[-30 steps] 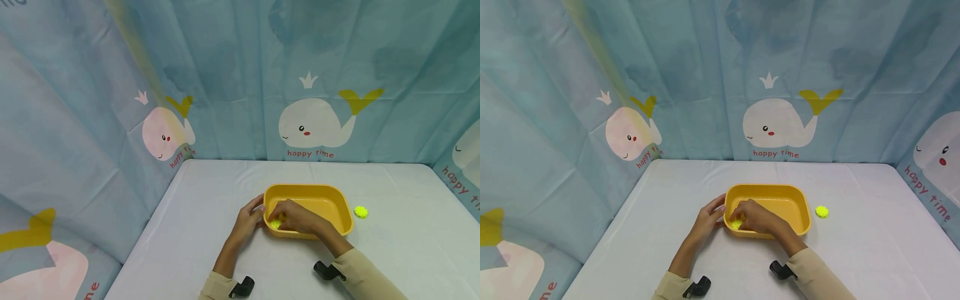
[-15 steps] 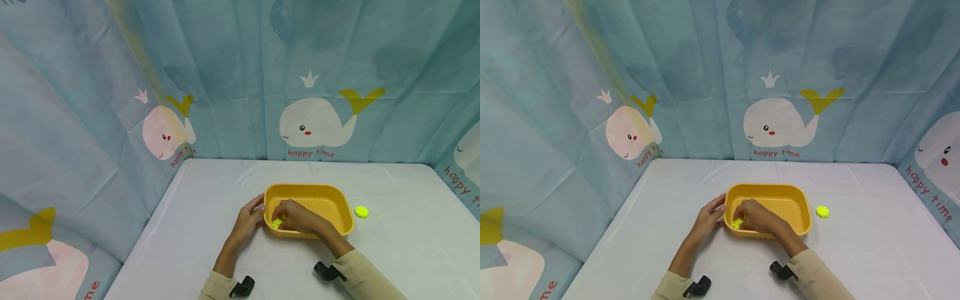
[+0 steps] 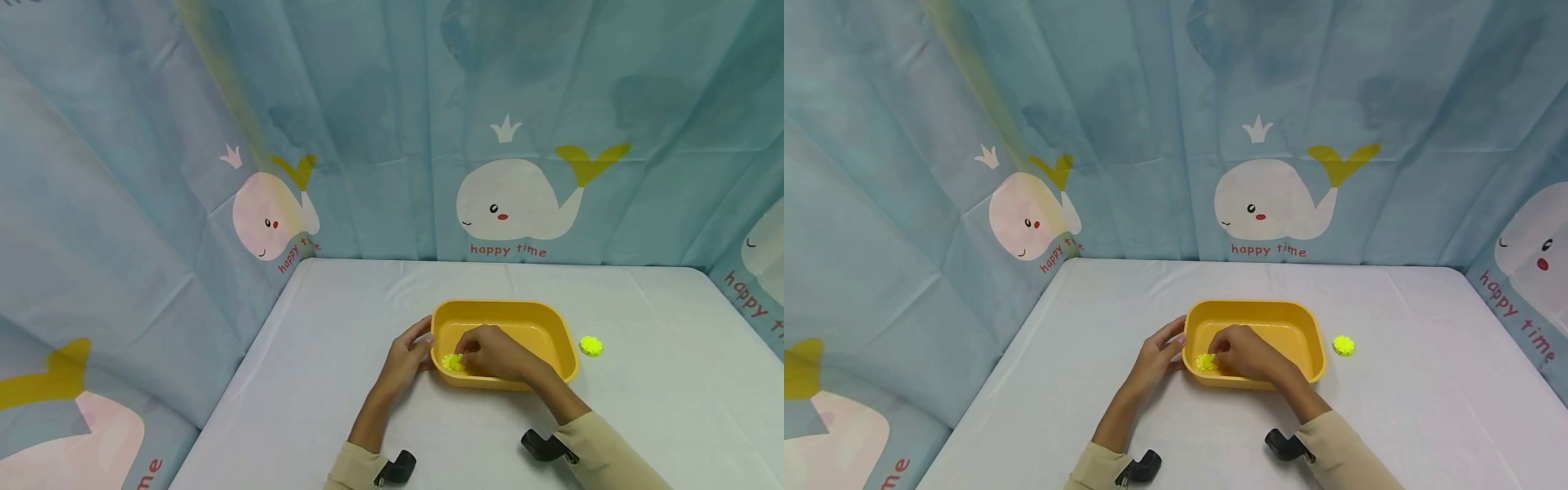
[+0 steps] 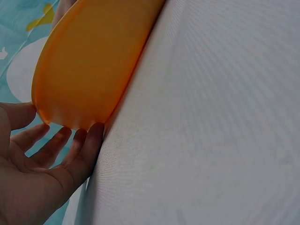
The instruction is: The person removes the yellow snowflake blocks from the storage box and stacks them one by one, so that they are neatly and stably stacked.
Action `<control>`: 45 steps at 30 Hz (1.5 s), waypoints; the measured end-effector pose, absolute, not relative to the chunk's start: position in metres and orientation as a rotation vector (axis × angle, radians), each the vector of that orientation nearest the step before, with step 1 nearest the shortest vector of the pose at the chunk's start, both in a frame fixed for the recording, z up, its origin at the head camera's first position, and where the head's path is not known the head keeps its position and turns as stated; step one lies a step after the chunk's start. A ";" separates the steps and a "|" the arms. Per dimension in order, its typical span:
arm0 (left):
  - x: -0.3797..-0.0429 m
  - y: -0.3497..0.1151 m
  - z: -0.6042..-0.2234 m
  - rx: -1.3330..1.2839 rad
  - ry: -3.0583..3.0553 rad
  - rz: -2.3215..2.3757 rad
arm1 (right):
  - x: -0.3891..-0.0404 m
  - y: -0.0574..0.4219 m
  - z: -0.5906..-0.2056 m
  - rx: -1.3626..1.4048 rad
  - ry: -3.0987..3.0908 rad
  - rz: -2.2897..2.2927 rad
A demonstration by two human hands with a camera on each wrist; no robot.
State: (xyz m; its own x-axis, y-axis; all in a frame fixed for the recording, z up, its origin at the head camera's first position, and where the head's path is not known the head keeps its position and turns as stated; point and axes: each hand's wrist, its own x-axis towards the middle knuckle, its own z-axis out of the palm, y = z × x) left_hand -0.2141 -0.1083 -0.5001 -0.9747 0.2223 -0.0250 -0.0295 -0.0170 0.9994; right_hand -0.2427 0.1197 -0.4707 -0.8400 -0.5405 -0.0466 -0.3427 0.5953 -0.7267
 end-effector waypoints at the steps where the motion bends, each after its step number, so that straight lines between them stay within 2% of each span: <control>1: -0.214 -0.108 -0.500 0.204 2.073 2.110 | -0.243 0.121 -0.470 -0.710 2.564 -1.096; 15: -0.214 -0.109 -0.497 0.214 2.091 2.098 | -0.233 0.153 -0.450 -0.522 2.646 -1.196; 30: -0.213 -0.109 -0.499 0.184 2.075 2.111 | -0.221 0.200 -0.427 -0.447 2.757 -1.277; 45: -0.212 -0.109 -0.500 0.182 2.073 2.103 | -0.209 0.248 -0.423 -0.220 2.775 -1.341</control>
State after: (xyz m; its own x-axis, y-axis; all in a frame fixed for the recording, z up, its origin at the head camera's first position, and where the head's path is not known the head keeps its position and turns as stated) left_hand -0.2124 -0.1090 -0.5001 -0.9758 0.2149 -0.0411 -0.0442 -0.0097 0.9990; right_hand -0.2086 0.2477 -0.4227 -0.9885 -0.1504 0.0152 -0.1054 0.6135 -0.7826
